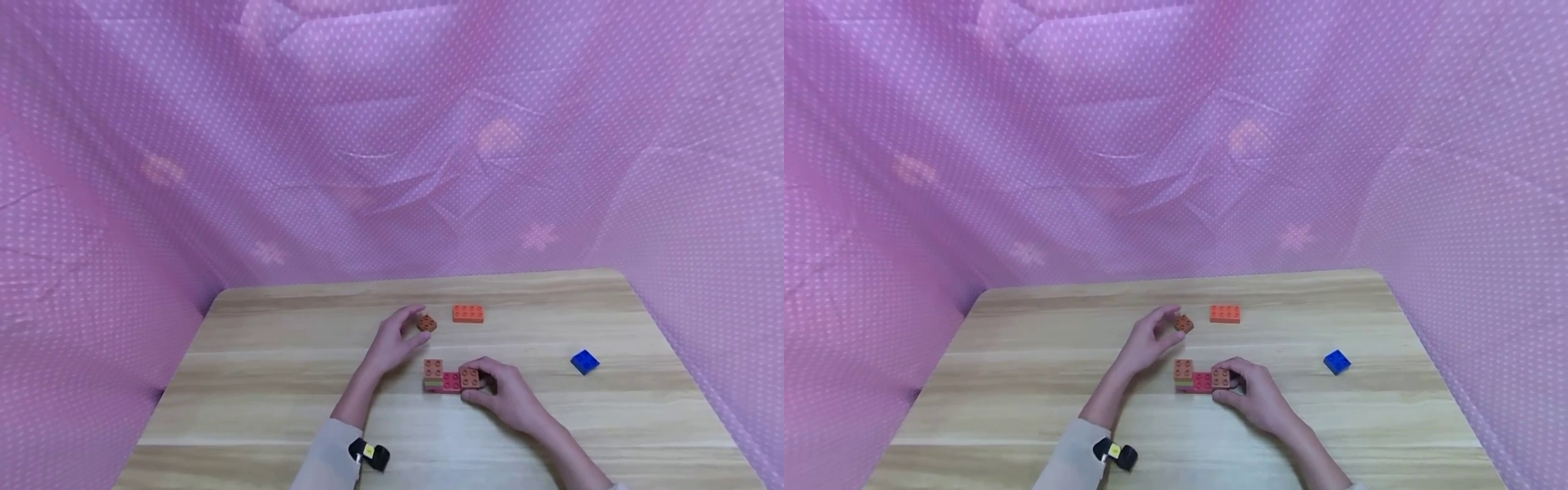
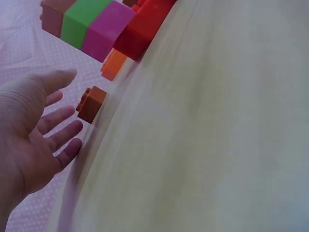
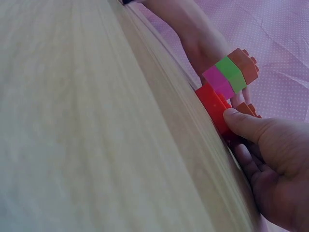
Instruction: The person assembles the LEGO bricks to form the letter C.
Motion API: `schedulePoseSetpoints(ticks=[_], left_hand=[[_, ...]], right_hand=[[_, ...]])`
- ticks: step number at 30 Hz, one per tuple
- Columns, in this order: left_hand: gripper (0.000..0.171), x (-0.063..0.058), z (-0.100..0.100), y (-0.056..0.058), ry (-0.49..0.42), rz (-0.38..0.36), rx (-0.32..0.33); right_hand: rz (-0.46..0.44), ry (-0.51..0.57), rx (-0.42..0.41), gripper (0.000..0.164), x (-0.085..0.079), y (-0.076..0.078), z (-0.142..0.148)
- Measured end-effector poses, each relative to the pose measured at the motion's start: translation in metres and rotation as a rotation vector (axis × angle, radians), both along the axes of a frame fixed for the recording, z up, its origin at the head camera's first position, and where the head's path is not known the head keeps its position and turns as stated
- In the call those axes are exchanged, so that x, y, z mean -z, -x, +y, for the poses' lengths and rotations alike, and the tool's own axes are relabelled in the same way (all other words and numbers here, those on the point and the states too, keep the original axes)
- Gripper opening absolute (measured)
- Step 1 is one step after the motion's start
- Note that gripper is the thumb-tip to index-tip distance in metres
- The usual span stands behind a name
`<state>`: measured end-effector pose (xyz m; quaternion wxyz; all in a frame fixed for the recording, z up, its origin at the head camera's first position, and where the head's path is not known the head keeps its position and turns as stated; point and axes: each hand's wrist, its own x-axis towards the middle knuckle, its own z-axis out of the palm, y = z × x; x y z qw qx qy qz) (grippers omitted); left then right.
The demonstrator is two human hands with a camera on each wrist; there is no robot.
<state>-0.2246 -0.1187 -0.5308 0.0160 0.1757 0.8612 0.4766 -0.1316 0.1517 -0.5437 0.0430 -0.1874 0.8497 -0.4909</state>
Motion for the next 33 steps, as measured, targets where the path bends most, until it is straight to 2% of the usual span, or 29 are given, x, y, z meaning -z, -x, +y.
schedulePoseSetpoints(ticks=[4, 7, 14, 21, 33], left_hand=[[0.059, 0.000, 0.004, 0.008, 0.053, -0.031, -0.008], [0.052, -0.001, 0.006, 0.011, 0.075, -0.029, 0.005], [0.041, 0.001, 0.005, 0.011, 0.062, -0.010, -0.009], [0.037, -0.002, 0.003, 0.005, 0.036, 0.003, -0.044], [0.038, -0.016, -0.002, -0.011, 0.040, 0.057, -0.006]], right_hand=[[0.011, 0.004, -0.003, 0.042, 0.002, 0.001, -0.001], [0.004, 0.014, -0.008, 0.041, 0.002, 0.001, -0.001], [-0.018, 0.013, -0.016, 0.041, 0.001, 0.002, -0.001], [-0.009, 0.005, -0.008, 0.041, 0.002, 0.001, 0.000], [0.001, 0.013, -0.007, 0.043, 0.004, 0.001, 0.001]])
